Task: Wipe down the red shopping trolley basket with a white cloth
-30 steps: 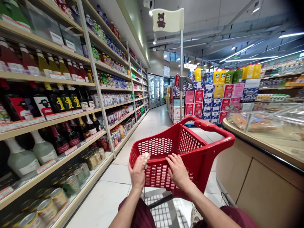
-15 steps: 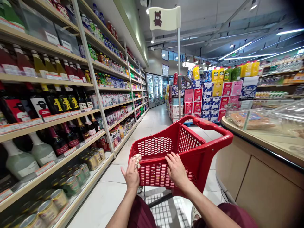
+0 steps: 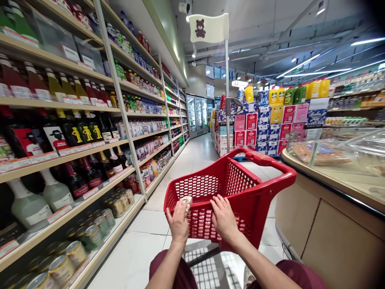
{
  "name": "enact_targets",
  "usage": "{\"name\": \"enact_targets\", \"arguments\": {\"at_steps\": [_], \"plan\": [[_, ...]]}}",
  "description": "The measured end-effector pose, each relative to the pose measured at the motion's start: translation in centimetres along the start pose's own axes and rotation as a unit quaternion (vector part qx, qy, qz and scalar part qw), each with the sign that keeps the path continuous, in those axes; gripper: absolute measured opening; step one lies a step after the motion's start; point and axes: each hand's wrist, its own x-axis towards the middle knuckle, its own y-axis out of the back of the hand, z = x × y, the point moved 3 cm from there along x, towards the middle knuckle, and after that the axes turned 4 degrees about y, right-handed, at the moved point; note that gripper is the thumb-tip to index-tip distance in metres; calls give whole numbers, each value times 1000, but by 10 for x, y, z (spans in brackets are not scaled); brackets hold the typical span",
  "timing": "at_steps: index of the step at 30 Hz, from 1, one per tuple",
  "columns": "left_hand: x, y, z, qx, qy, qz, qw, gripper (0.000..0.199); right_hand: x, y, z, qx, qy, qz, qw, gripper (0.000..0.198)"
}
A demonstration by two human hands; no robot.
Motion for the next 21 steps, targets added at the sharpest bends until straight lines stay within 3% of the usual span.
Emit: {"name": "enact_targets", "arguments": {"at_steps": [3,7,9,13,16,21], "plan": [[3,-5,18,-20,-67,-33,997,43,-1,-1,3,6,11,-15,1000,41],[6,8,-18,9,59,28,998,42,0,0,4,14,14,-20,1000,41],[6,11,-26,24,88,39,995,42,1,0,2,15,2,-15,1000,41],[6,-1,19,-1,-54,-26,998,43,1,0,2,18,-8,-18,1000,41],[8,-4,39,-12,-97,-41,994,41,0,1,5,16,11,-27,999,43],[9,10,-7,23,26,11,999,44,1,0,5,14,17,-34,999,43]]}}
